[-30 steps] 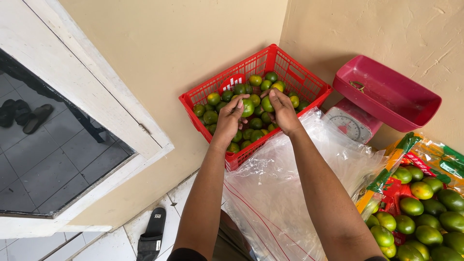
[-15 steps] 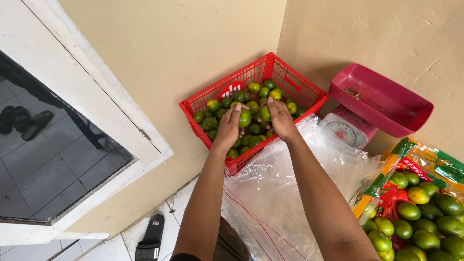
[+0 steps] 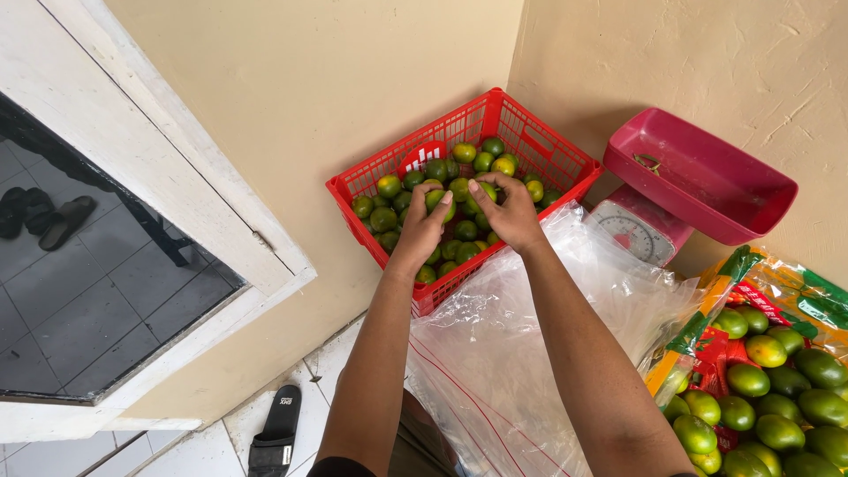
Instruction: The person picks small green citrus fruits from a red plastic crate and places them into a pink plastic container sitting on a scale.
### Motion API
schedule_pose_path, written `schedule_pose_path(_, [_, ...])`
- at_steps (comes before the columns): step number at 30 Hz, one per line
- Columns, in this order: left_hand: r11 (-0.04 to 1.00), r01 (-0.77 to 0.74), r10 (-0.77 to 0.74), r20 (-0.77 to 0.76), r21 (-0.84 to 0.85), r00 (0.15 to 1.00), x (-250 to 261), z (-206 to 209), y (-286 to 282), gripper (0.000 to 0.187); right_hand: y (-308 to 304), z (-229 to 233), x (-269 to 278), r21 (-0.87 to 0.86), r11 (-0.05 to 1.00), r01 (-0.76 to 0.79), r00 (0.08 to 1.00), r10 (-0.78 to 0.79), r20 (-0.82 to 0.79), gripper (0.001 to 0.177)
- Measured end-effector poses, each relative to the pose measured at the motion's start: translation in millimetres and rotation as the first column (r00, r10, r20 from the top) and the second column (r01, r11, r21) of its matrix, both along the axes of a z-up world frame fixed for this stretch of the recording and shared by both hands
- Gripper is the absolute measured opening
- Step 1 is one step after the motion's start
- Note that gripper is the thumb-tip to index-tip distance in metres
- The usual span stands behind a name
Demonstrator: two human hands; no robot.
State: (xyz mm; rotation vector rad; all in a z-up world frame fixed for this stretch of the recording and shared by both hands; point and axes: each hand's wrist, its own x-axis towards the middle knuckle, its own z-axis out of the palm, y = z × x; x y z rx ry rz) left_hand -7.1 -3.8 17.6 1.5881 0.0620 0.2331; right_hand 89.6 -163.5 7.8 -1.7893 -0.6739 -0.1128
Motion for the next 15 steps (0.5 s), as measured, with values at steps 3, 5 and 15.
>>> schedule_pose_path(3, [0.998,-0.030,0.029,-0.034,-0.046,0.999,5.6,-21.8,4.0,0.052,0.1,-2.7,-0.6,0.000,1.000,0.006,1.000,-0.006,-0.015,0.030])
schedule_pose_path(5, [0.997,-0.049,0.048,-0.036,-0.054,0.998,9.8,-26.7,5.9,0.047,0.7,-7.8,0.9,-0.005,1.000,0.010,0.999,-0.011,-0.034,0.030])
schedule_pose_path(15, [0.999,0.016,-0.016,0.003,0.047,1.000,4.9,-13.0,5.7,0.050,-2.5,-4.3,0.6,0.004,0.977,-0.215,0.957,0.211,-0.198,0.046])
